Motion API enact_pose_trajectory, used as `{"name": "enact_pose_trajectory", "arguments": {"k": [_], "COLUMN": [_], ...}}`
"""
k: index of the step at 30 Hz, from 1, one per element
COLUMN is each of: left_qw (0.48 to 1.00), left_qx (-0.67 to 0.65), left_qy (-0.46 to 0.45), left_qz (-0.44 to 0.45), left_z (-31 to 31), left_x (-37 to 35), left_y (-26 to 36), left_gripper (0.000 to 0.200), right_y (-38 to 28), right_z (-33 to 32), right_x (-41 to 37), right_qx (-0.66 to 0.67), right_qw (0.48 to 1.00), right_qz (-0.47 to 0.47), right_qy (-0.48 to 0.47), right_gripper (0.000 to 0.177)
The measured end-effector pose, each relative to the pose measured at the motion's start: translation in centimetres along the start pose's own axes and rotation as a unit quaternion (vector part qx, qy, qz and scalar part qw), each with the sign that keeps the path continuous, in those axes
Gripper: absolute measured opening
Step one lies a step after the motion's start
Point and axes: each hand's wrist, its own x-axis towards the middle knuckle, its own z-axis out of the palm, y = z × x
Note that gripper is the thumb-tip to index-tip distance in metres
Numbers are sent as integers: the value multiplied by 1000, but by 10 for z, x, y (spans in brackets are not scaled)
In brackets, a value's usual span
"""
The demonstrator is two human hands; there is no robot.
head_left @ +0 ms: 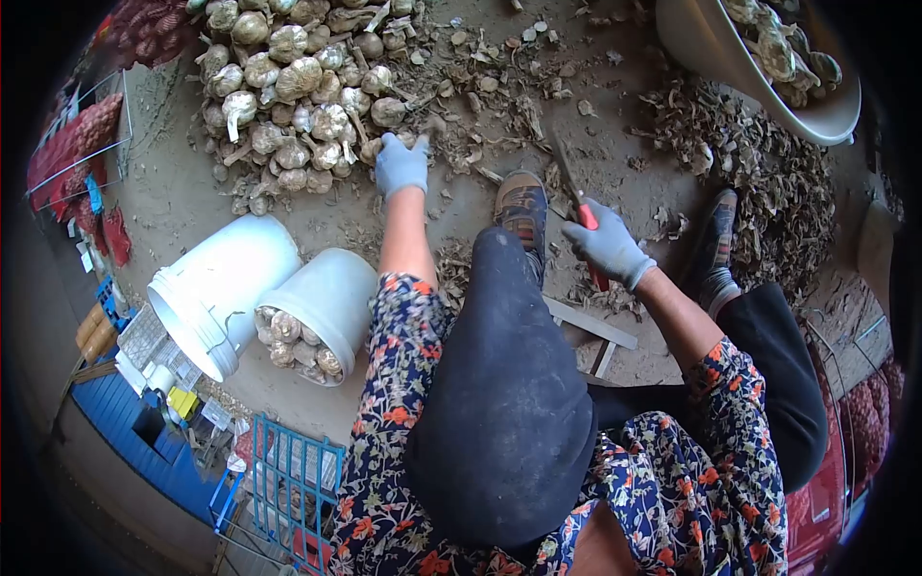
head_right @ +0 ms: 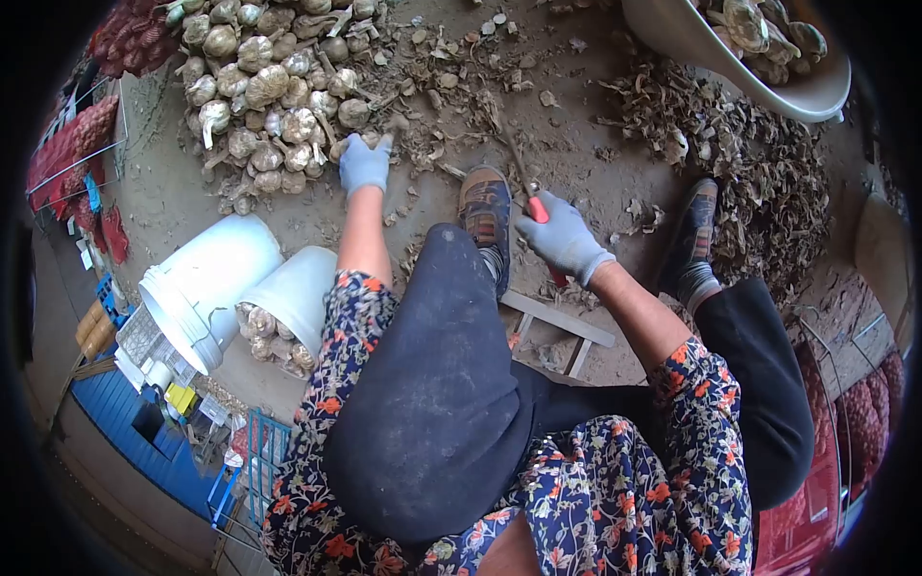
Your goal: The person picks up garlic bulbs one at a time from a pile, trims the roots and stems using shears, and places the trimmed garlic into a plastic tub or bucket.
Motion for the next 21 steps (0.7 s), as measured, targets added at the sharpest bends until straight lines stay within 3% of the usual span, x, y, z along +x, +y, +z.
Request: {"name": "enact_pose_trajectory", "arguments": {"k": [1,2,3,4,5,6,8,12,16,18,19,21], "left_qw": [993,993,976,907,842,842,758,751,777,822,801,821], "left_qx": [78,77,-145,-358,-458,-456,-596,-599,-545,-482,-517,-489], "left_qy": [-90,-91,-155,-210,-241,-243,-262,-278,-313,-268,-289,-280], "left_qz": [-14,-10,-46,-79,-154,-154,-36,7,28,141,88,95], "left_z": [0,3,10,18,-25,-40,-58,-82,-105,-103,-104,-105], "left_x": [7,11,12,15,-5,-14,-36,-48,-56,-60,-62,-61], "left_y": [1,-5,-19,-31,-5,0,-1,11,36,40,41,45], "left_gripper": [28,28,34,42,51,51,55,57,60,59,58,58], "right_y": [-7,-11,-14,-18,-26,-28,-26,-50,-71,-79,-82,-84], "right_z": [1,2,3,4,0,1,5,7,9,11,12,14], "right_x": [-4,-7,-9,-10,-11,-8,-5,-5,-8,-11,-12,-12], "right_qx": [-62,-61,-122,-181,-174,-173,-258,-356,-423,-433,-439,-437], "right_qw": [998,998,991,980,983,983,962,923,885,884,884,890], "right_qz": [-10,-8,-45,-82,-62,-60,-80,-125,-169,-153,-139,-119], "right_qy": [3,7,17,27,-12,-11,33,73,92,89,77,58], "right_gripper": [38,38,35,33,33,33,32,26,42,44,44,44]}}
